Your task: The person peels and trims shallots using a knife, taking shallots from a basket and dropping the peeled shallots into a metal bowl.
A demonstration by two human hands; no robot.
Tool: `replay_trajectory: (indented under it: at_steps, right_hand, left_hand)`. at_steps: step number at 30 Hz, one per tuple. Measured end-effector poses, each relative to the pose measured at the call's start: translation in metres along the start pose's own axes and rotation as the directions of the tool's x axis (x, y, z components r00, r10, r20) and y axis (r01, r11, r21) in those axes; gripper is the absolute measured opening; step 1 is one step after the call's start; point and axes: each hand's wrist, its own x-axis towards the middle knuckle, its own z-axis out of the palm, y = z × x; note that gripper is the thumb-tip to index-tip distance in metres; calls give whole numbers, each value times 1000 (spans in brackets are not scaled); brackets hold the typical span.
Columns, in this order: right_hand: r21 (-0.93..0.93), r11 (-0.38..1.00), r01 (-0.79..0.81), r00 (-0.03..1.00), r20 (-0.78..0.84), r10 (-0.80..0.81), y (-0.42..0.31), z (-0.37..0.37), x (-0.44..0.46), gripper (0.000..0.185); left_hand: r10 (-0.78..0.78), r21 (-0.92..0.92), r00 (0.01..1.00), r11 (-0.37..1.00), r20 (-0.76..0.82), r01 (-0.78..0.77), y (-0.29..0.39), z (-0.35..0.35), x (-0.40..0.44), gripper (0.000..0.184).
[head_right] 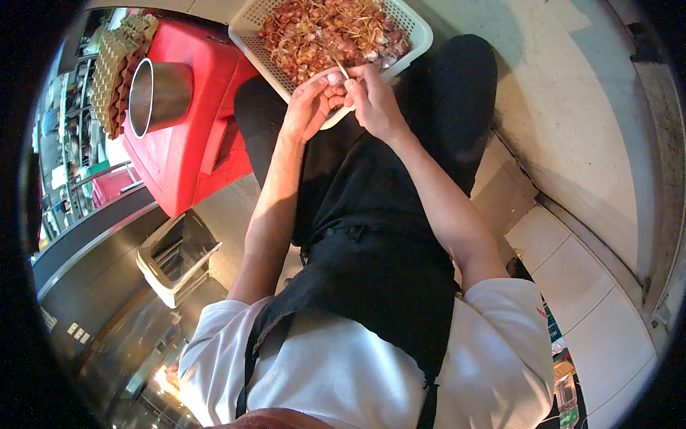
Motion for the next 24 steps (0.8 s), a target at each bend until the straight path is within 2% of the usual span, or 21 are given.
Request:
replay_trajectory:
  at_steps: [1, 2, 4, 7, 9, 13, 14, 15, 17, 18, 19, 20, 21, 22, 23, 24]
  right_hand:
    - [26, 999, -46, 999, -10, 46, 1, -1, 1, 21]
    - [120, 992, -28, 999, -39, 33, 5, -1, 2, 22]
    - [191, 981, -42, 994, -89, 60, 5, -7, 5, 23]
    - [262, 963, -57, 979, -174, 105, 6, -13, 7, 25]
    - [398, 914, -80, 965, -198, 170, 4, -17, 10, 31]
    - [402, 911, -87, 949, -245, 199, 4, -25, 12, 34]
    - [416, 906, -74, 953, -237, 186, 4, -26, 11, 34]
    - [429, 901, -61, 954, -241, 179, 3, -26, 11, 34]
    - [407, 911, -69, 949, -255, 186, -3, -23, 11, 31]
    - [383, 921, -73, 949, -257, 182, -4, -23, 11, 31]
    - [358, 930, -78, 948, -262, 180, -4, -23, 10, 30]
    - [369, 926, -81, 953, -243, 180, -3, -24, 11, 29]
    - [379, 922, -84, 956, -231, 182, 0, -24, 13, 29]
    - [386, 919, -84, 957, -227, 183, 2, -26, 14, 28]
    - [374, 922, -101, 951, -237, 201, 1, -25, 13, 28]
    - [377, 922, -91, 955, -228, 188, 5, -27, 12, 29]
  left_hand:
    - [-1, 12, 1000, 1000, -27, 1, 2, 2, -1, 34]
    - [0, -14, 1000, 1000, -17, 0, 1, -1, -1, 36]
    - [-1, -51, 1000, 999, 7, 1, 0, -5, 1, 39]
    - [27, -3, 998, 1000, -63, -27, 0, -1, -2, 40]
    - [31, 14, 998, 999, -58, -31, -6, -11, -2, 41]
    - [38, 17, 990, 999, -137, -36, 23, 7, -25, 37]
    - [105, 87, 973, 992, -207, -88, 35, 9, -33, 37]
    - [217, 218, 955, 961, -202, -172, 58, 18, -47, 32]
    - [452, 531, 860, 802, -237, -275, 115, 36, -76, 29]
    - [600, 705, 779, 632, -183, -321, 145, 44, -91, 28]
    - [720, 749, 642, 572, -264, -334, 165, 28, -104, 26]
    - [810, 868, 501, 453, -306, -203, 196, 24, -114, 31]
    - [829, 934, 481, 352, -285, -53, 223, 56, -126, 40]
    - [793, 993, 609, -44, -30, 107, 253, 39, -133, 46]
    - [841, 884, 540, -238, -18, 401, 266, 10, -140, 43]
    - [867, 900, 492, -149, -82, 411, 262, 20, -137, 42]
